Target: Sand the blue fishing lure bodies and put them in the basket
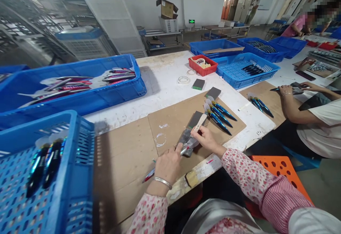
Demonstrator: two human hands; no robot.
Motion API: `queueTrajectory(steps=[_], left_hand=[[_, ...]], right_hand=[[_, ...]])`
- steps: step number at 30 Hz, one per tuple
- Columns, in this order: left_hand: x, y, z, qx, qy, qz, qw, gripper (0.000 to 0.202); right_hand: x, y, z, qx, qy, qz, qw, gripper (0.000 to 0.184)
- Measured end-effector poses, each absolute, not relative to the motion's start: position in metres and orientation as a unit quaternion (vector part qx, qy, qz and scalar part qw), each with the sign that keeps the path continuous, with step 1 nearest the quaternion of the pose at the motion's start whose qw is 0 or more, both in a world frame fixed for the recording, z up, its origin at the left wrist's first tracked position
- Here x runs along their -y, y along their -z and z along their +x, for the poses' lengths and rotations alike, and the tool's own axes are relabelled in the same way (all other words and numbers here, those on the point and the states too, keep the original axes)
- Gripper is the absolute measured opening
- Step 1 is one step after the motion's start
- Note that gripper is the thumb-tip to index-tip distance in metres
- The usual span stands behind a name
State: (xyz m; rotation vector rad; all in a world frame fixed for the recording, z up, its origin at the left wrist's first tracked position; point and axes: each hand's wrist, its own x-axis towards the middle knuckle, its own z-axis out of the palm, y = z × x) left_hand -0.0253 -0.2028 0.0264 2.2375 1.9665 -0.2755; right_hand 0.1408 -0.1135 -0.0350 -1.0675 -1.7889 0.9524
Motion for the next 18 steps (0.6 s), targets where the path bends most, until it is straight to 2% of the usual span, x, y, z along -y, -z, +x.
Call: queueTrajectory(steps=[3,7,10,12,15,18], left_hand=[[0.204,-0.026,-0.025,-0.653,0.086,0.749,0.074,0.039],[0.203,-0.025,-0.025,-0.653,0.090,0.749,0.073,0.041],[0.203,-0.025,-0.025,-0.656,0.091,0.746,0.075,0.041],[0.204,-0.024,-0.025,-0.658,0.083,0.745,0.072,0.041],[0.205,-0.024,-0.024,-0.662,0.083,0.742,0.070,0.041],[0.205,-0.024,-0.022,-0.669,0.089,0.733,0.082,0.040]], right_hand=[[0.116,0.030,0.144,0.716,-0.406,-0.406,0.397,0.022],[0.115,0.024,0.144,0.764,-0.374,-0.382,0.362,0.017],[0.113,0.025,0.142,0.735,-0.344,-0.420,0.406,0.016],[0.114,0.027,0.142,0.693,-0.365,-0.443,0.436,0.017],[0.117,0.030,0.143,0.678,-0.419,-0.441,0.413,0.018],[0.120,0.030,0.144,0.683,-0.421,-0.447,0.396,0.016]])
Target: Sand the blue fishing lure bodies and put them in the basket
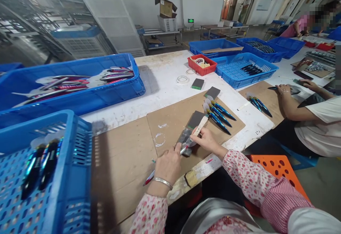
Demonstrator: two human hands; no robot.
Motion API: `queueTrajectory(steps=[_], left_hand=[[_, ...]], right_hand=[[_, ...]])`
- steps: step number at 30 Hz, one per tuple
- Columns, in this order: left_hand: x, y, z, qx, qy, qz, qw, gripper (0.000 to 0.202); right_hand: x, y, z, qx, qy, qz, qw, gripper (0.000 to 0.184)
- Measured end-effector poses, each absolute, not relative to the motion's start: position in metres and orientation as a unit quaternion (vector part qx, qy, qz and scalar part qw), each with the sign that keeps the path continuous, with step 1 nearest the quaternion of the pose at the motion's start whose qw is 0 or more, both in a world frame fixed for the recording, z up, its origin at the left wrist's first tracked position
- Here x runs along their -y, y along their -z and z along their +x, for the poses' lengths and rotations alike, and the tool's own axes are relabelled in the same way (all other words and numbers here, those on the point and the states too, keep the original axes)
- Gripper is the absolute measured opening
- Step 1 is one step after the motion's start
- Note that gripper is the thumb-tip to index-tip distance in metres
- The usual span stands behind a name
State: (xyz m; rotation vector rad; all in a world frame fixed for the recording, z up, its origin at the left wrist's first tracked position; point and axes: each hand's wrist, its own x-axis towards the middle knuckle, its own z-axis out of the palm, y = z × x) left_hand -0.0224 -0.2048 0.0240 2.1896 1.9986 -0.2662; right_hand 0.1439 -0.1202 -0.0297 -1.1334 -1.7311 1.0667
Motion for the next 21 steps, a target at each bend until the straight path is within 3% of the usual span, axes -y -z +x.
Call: queueTrajectory(steps=[12,21], left_hand=[[0.2070,-0.0265,-0.0134,-0.694,0.082,0.707,0.105,0.034],[0.2057,-0.0296,-0.0135,-0.696,0.082,0.702,0.126,0.032]], right_hand=[[0.1262,0.0332,0.1385,0.722,-0.334,-0.434,0.424,0.011],[0.1283,0.0331,0.1368,0.724,-0.348,-0.411,0.432,0.019]])
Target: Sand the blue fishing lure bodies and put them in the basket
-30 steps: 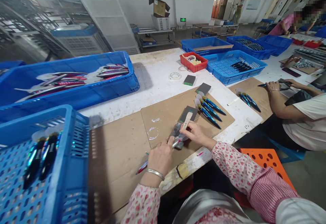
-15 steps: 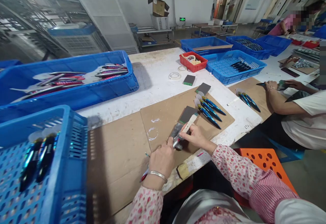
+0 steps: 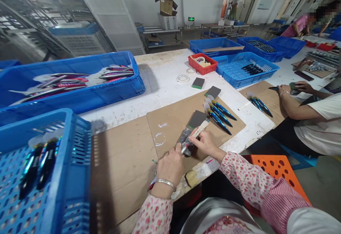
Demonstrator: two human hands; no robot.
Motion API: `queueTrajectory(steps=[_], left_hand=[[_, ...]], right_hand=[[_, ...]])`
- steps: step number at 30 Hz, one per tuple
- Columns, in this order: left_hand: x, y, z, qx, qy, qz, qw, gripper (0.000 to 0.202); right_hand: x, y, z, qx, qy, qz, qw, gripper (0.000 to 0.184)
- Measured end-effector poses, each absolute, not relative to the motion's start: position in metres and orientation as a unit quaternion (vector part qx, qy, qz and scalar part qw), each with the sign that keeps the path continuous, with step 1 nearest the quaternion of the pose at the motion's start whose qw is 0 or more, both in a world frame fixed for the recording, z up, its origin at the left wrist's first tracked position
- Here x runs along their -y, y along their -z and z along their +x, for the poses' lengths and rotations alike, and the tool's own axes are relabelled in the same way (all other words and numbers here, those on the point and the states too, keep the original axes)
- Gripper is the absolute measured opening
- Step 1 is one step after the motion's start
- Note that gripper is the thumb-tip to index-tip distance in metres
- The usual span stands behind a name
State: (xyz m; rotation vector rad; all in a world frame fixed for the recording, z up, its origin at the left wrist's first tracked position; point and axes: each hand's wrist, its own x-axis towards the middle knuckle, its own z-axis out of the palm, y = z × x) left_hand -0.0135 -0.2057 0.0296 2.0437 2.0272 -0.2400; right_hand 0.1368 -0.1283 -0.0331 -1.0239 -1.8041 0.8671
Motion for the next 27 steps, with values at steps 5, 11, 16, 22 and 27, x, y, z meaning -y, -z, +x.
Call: queueTrajectory(steps=[5,11,16,22,27], left_hand=[[0.2053,-0.0301,-0.0140,-0.700,0.083,0.696,0.138,0.032],[0.2053,-0.0280,-0.0151,-0.701,0.078,0.694,0.143,0.036],[0.2050,-0.0278,-0.0152,-0.701,0.085,0.693,0.143,0.036],[0.2045,-0.0247,-0.0146,-0.704,0.081,0.692,0.135,0.035],[0.2049,-0.0256,-0.0144,-0.704,0.084,0.693,0.133,0.034]], right_hand=[[0.1280,0.0343,0.1368,0.716,-0.360,-0.405,0.441,0.022],[0.1299,0.0360,0.1358,0.713,-0.343,-0.409,0.456,0.023],[0.1319,0.0353,0.1338,0.695,-0.373,-0.400,0.465,0.022],[0.1325,0.0388,0.1340,0.677,-0.373,-0.428,0.468,0.022],[0.1344,0.0412,0.1324,0.674,-0.391,-0.400,0.482,0.025]])
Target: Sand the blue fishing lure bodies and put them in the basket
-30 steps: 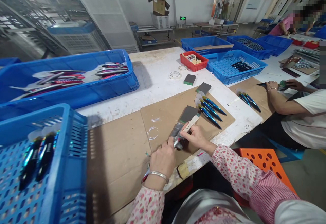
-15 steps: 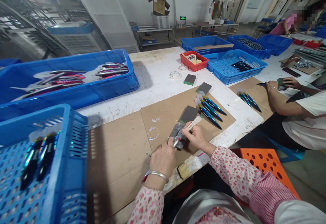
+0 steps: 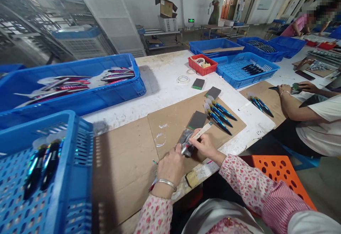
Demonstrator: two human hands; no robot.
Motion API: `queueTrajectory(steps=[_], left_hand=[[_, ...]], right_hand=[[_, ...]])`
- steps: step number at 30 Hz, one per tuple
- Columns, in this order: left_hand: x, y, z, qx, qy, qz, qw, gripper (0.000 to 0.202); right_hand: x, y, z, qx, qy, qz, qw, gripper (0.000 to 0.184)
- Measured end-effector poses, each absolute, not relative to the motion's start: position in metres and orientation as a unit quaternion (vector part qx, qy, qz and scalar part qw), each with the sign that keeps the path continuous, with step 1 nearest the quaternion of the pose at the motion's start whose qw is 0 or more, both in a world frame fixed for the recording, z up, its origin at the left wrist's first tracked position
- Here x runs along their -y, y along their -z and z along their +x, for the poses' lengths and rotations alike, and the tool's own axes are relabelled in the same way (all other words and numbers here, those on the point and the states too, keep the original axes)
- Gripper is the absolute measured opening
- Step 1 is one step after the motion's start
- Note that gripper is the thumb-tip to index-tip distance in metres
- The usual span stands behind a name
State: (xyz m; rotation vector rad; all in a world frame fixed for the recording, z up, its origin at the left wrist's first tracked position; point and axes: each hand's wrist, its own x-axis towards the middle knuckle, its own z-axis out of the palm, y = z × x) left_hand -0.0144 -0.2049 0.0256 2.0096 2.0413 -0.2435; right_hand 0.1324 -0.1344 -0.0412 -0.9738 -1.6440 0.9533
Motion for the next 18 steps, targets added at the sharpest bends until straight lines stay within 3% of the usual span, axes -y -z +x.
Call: queueTrajectory(steps=[18], left_hand=[[0.2035,-0.0301,-0.0171,-0.710,0.080,0.681,0.160,0.043]], right_hand=[[0.1355,0.0466,0.1310,0.668,-0.376,-0.401,0.502,0.022]])
